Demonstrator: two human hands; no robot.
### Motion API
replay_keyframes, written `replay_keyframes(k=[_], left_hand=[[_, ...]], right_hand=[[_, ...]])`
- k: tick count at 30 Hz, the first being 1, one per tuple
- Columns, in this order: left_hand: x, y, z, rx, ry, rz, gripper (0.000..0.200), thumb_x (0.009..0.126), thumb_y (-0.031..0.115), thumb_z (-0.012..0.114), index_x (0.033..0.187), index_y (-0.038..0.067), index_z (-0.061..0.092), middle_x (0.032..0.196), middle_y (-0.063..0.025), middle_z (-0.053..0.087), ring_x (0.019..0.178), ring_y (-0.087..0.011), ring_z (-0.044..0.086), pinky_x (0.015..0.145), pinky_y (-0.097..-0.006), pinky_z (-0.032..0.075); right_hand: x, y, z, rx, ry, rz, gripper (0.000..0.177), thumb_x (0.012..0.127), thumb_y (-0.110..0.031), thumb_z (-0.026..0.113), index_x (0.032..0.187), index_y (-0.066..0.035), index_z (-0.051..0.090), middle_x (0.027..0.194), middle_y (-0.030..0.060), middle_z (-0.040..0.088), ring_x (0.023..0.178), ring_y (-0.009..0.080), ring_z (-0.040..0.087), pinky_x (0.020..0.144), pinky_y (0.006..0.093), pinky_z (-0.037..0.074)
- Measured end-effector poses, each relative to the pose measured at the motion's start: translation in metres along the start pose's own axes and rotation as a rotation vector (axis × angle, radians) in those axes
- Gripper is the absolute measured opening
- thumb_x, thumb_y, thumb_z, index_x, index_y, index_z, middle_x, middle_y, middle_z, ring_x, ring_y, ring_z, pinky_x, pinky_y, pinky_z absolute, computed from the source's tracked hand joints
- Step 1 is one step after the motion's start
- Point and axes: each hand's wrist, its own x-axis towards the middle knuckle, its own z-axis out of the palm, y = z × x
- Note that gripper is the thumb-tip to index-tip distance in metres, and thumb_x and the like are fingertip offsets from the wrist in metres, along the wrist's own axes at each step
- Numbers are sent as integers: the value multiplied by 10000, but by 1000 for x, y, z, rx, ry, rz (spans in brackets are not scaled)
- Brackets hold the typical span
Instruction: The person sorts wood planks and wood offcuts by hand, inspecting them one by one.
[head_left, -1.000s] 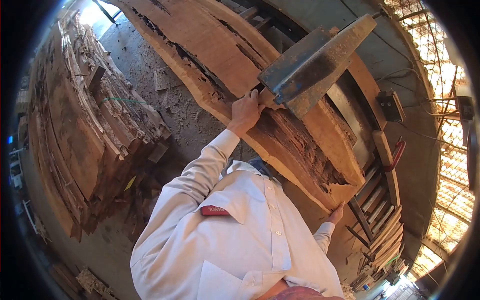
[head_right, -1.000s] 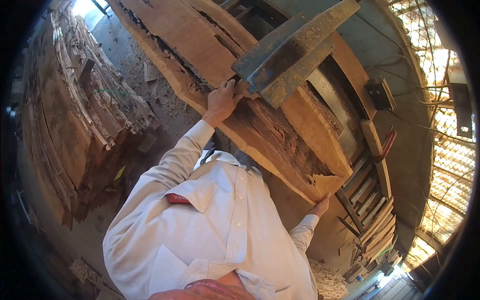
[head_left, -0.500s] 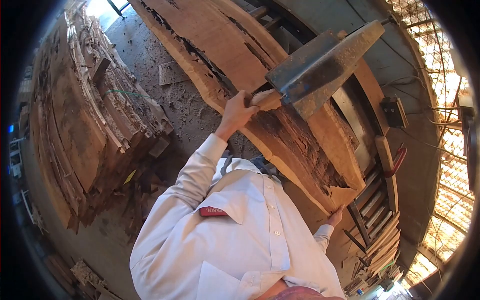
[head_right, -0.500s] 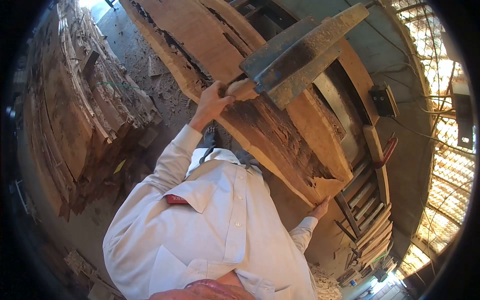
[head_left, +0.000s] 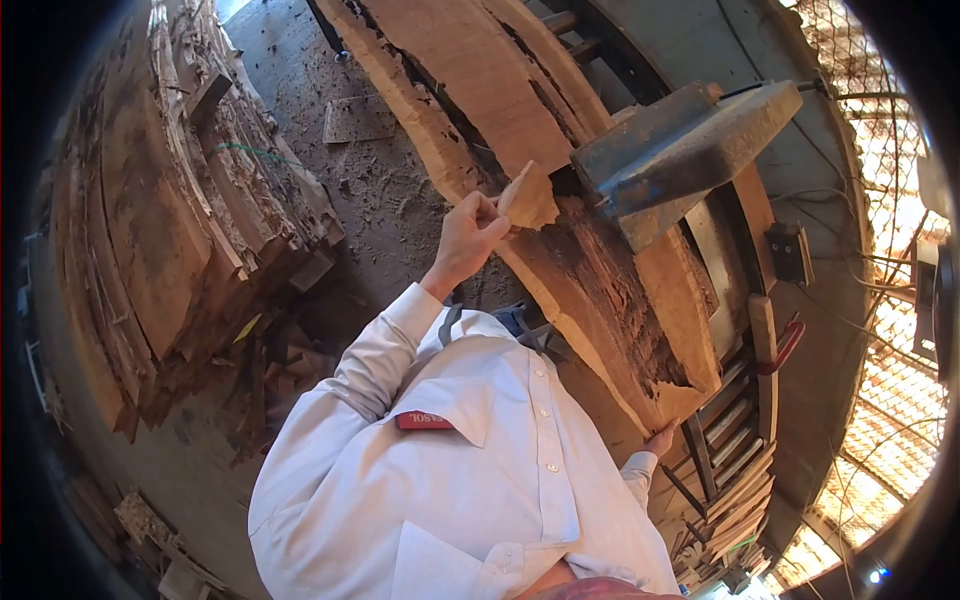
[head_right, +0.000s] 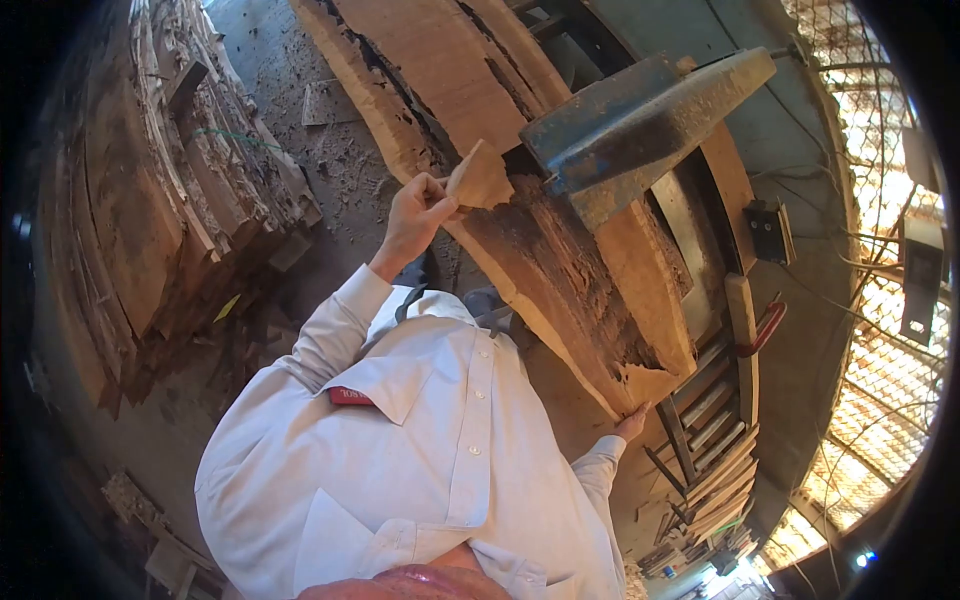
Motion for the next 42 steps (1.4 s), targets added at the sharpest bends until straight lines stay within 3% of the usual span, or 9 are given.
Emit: replay_keyframes(k=[6, 7, 12, 20, 26, 31, 36, 39, 42], left_hand=[[-32, 70, -9, 929, -8, 933, 171, 823, -14, 724, 867, 22, 562, 1173, -147, 699, 969, -293, 735, 787, -356, 620], [-35, 65, -13, 1025, -64, 958, 169, 816, 23, 728, 882, 39, 574, 1206, -127, 694, 1113, -294, 695, 847, -384, 611], [-38, 20, -29, 1132, -248, 895, 132, 836, 83, 694, 897, 37, 586, 1255, -116, 676, 1202, -302, 652, 931, -388, 588], [-42, 20, -31, 886, -143, 867, 168, 837, 49, 751, 864, 46, 586, 1161, -117, 718, 1090, -304, 703, 843, -397, 618], [-71, 58, -40, 217, 157, 478, 186, 927, 46, 732, 1040, -3, 594, 1013, -114, 702, 899, -153, 720, 768, -302, 579], [-96, 9, -111, -210, 602, 204, 157, 942, 48, 700, 1042, -7, 592, 979, -105, 683, 896, -152, 706, 779, -303, 615], [-176, -47, -192, -8, 1002, -5, 194, 924, 106, 723, 988, -31, 603, 888, -87, 654, 777, -155, 683, 692, -320, 639], [-209, -63, -218, 215, 1136, -131, 195, 907, 122, 727, 941, -28, 608, 921, -90, 628, 807, -180, 682, 695, -341, 654], [-222, -100, -241, 53, 1096, -185, 173, 932, 105, 701, 988, -22, 598, 942, -106, 639, 835, -188, 692, 703, -354, 663]], right_hand=[[20, 22, -2, -2, 67, -82, 705, 961, -588, 652, 1242, 59, 674, 1129, 132, 696, 905, 223, 685, 696, 324, 550], [12, 13, 1, -47, 88, -57, 701, 959, -593, 653, 1226, 54, 680, 1087, 120, 698, 857, 212, 679, 652, 314, 533], [-7, 1, 18, 5, 83, -38, 702, 938, -633, 655, 1174, 27, 702, 918, 76, 686, 644, 168, 631, 475, 277, 435], [16, 13, -4, 12, -33, 88, 909, 885, -709, 656, 1412, 25, 563, 1392, 172, 597, 1211, 318, 608, 989, 448, 527], [34, -41, 44, -264, -132, 101, 919, 880, -719, 652, 1414, 23, 562, 1392, 170, 597, 1211, 323, 608, 993, 452, 524], [41, -62, 69, -382, -143, 71, 928, 875, -728, 649, 1415, 21, 561, 1393, 169, 597, 1210, 327, 608, 997, 456, 522], [43, -73, 71, -433, -151, 65, 937, 871, -737, 645, 1417, 20, 560, 1393, 167, 597, 1210, 331, 608, 1000, 459, 519], [43, -73, 60, -395, -119, 93, 942, 868, -742, 643, 1417, 19, 560, 1394, 166, 598, 1210, 333, 608, 1003, 461, 518], [40, -64, 47, -341, -65, 104, 948, 866, -748, 641, 1418, 18, 559, 1394, 165, 598, 1210, 335, 607, 1005, 463, 516]])
